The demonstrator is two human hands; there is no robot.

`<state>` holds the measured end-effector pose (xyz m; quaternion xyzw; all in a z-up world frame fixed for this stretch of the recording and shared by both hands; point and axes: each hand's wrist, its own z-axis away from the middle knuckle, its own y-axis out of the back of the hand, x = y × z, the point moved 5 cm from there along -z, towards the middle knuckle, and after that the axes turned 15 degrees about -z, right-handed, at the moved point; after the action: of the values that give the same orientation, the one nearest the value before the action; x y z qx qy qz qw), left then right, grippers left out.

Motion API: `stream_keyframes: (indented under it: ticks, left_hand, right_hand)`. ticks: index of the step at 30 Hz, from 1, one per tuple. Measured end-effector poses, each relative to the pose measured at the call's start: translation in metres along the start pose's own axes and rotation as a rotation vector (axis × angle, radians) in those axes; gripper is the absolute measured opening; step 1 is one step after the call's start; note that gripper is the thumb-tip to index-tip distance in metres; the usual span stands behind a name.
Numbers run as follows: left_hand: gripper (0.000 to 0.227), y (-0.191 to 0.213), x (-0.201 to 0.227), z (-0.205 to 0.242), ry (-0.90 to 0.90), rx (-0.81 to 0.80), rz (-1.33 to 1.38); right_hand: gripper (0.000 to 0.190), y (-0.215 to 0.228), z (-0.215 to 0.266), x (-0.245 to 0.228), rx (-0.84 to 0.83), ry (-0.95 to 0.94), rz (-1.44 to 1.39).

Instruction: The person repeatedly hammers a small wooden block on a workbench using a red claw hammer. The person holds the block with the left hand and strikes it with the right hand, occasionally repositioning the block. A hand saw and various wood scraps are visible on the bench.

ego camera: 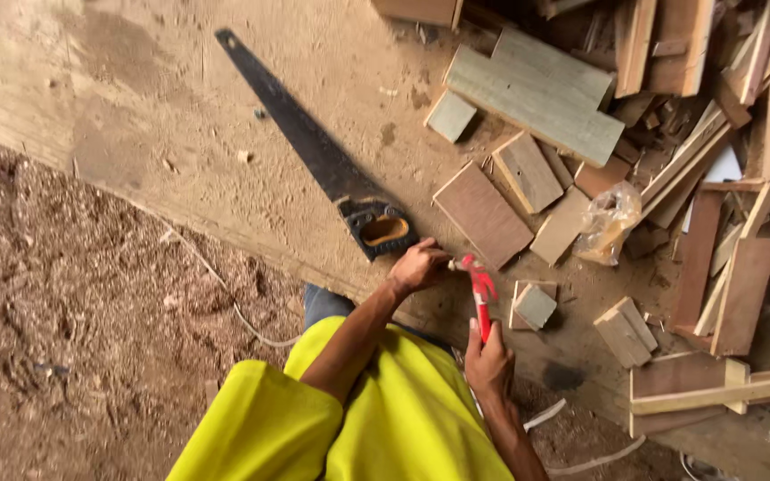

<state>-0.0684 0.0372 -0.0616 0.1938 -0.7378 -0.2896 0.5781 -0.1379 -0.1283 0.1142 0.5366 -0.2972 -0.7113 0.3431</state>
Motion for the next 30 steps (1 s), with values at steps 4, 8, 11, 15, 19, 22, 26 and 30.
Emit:
stream_keyframes:
  ticks: [4, 8, 11, 15, 19, 22, 26, 30]
  left_hand:
    - [0.038, -0.002, 0.011, 0.012, -0.012, 0.034, 0.084]
    - [0.020, 0.000, 0.002, -0.009, 0.000, -0.043, -0.040]
    - [0.023, -0.004, 0.011, 0.008, -0.008, -0.017, 0.005]
    - [0.026, -0.001, 0.006, 0.003, 0.037, 0.025, 0.070]
    - [0.026, -0.001, 0.007, 0.004, 0.029, -0.002, 0.017]
    - [0.034, 0.000, 0.013, 0.013, 0.035, 0.000, 0.065]
    - [0.019, 0.004, 0.002, -0.011, 0.016, -0.102, 0.024]
    - [0.036, 0.008, 0.014, 0.015, 0.011, -0.016, 0.089]
  right_hand:
    - [0.027, 0.000, 0.012, 0.010, -0.088, -0.058, -0.005]
    - [0.027, -0.005, -0.008, 0.002, -0.079, -0.001, 0.016]
    - [0.026, 0.002, 0.008, -0.002, -0.001, 0.092, -0.048]
    - [0.028, -0.008, 0.000, 0.007, -0.198, -0.116, 0.104]
    - [0.027, -0.001, 0.002, 0.000, -0.034, 0.043, -0.034]
    - [0.028, -0.002, 0.012, 0.007, -0.065, -0.002, -0.032]
    - [0.029, -0.009, -0.010, 0.008, -0.059, 0.042, -0.020]
    - [0.026, 0.004, 0.017, 0.003, 0.050, 0.191, -0.108]
